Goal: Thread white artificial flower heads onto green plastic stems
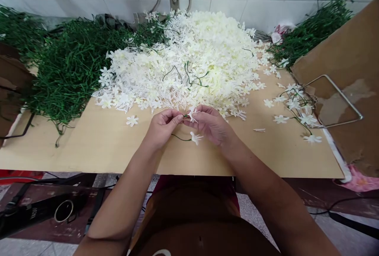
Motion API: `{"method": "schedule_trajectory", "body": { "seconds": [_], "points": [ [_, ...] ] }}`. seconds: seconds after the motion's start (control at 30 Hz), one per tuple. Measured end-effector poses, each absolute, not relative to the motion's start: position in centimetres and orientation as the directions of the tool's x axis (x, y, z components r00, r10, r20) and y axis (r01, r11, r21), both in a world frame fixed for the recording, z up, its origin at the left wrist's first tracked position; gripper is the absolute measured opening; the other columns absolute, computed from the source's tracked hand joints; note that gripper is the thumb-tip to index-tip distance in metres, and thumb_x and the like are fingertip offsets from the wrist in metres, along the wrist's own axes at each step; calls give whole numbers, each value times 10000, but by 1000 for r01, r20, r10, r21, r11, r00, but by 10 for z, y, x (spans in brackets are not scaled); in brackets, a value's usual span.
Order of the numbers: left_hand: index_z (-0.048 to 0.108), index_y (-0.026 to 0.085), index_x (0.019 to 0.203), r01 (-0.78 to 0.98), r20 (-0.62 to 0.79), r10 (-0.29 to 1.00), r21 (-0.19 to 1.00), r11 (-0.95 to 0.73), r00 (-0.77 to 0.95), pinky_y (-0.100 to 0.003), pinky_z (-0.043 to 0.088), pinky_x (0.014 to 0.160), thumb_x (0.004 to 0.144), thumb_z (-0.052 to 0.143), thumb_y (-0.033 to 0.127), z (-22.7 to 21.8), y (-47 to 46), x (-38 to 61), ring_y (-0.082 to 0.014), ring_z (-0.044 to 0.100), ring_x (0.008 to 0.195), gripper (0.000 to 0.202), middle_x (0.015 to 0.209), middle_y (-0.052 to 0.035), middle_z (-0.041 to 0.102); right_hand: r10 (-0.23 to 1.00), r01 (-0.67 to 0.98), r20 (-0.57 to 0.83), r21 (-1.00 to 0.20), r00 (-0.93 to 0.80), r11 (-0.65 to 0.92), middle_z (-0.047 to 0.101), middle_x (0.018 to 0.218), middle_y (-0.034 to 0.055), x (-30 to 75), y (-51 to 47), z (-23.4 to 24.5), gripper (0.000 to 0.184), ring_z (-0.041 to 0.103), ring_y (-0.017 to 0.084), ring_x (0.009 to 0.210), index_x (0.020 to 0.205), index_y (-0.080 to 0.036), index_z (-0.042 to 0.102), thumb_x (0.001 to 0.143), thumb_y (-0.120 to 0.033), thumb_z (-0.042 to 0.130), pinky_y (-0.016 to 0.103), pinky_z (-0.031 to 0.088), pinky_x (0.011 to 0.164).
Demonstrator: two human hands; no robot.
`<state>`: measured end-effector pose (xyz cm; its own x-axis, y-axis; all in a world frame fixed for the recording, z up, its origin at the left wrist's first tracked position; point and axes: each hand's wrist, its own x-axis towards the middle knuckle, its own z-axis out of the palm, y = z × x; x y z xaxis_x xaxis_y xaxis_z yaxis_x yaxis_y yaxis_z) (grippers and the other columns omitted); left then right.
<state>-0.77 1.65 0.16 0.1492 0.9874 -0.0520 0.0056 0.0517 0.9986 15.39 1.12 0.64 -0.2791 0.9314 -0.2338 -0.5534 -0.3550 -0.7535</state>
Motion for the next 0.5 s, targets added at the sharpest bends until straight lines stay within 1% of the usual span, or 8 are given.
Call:
{"method": "schedule_trajectory", "body": {
  "seconds": [0.1, 0.2, 0.27, 0.37, 0.43, 0.5],
  "points": [
    [674, 162, 701, -3, -69, 985, 997, 71, 161, -280, 488, 697, 639, 802, 466, 2, 17, -7, -143, 599, 681, 335, 691, -19, 675, 938, -527, -238, -779, -251, -339, 651, 627, -72, 152, 11, 5, 327, 645, 100, 654, 598, -201, 578, 503, -283, 880, 363, 585, 827],
    [673, 166, 701, -23, -85, 982, 996, 90, 167, -279, 483, 685, 631, 811, 466, 2, 16, -7, -142, 594, 672, 337, 684, -16, 669, 947, -496, -253, -807, -198, -319, 645, 612, -70, 149, 11, 5, 326, 628, 96, 625, 577, -201, 571, 488, -290, 871, 326, 582, 759],
    [672, 169, 697, -16, -86, 980, 996, 90, 177, -281, 481, 680, 635, 807, 463, 1, 17, -7, -145, 594, 669, 330, 684, -17, 668, 961, -442, -231, -853, -156, -277, 646, 617, -65, 147, 12, 5, 315, 619, 95, 624, 570, -201, 572, 491, -291, 863, 298, 564, 719],
    [660, 173, 667, 15, -87, 981, 996, 86, 172, -287, 479, 677, 636, 798, 455, -1, 17, -6, -147, 588, 657, 315, 660, -11, 659, 985, -324, -149, -931, -88, -169, 640, 623, -59, 146, 12, 4, 306, 584, 91, 609, 574, -204, 578, 493, -293, 860, 262, 522, 658],
    [650, 174, 655, 21, -94, 982, 996, 92, 166, -286, 476, 675, 632, 796, 448, -2, 17, -6, -145, 580, 646, 311, 641, -5, 648, 989, -289, -125, -947, -76, -142, 628, 616, -56, 146, 12, 2, 308, 561, 89, 594, 585, -205, 581, 487, -290, 860, 262, 510, 641],
    [644, 173, 657, 13, -101, 980, 995, 100, 171, -282, 470, 671, 634, 791, 449, -3, 17, -5, -142, 574, 642, 314, 637, -2, 643, 986, -299, -138, -941, -91, -159, 621, 617, -53, 146, 12, -1, 316, 559, 92, 595, 591, -205, 575, 477, -283, 860, 278, 523, 652]
  ]
}}
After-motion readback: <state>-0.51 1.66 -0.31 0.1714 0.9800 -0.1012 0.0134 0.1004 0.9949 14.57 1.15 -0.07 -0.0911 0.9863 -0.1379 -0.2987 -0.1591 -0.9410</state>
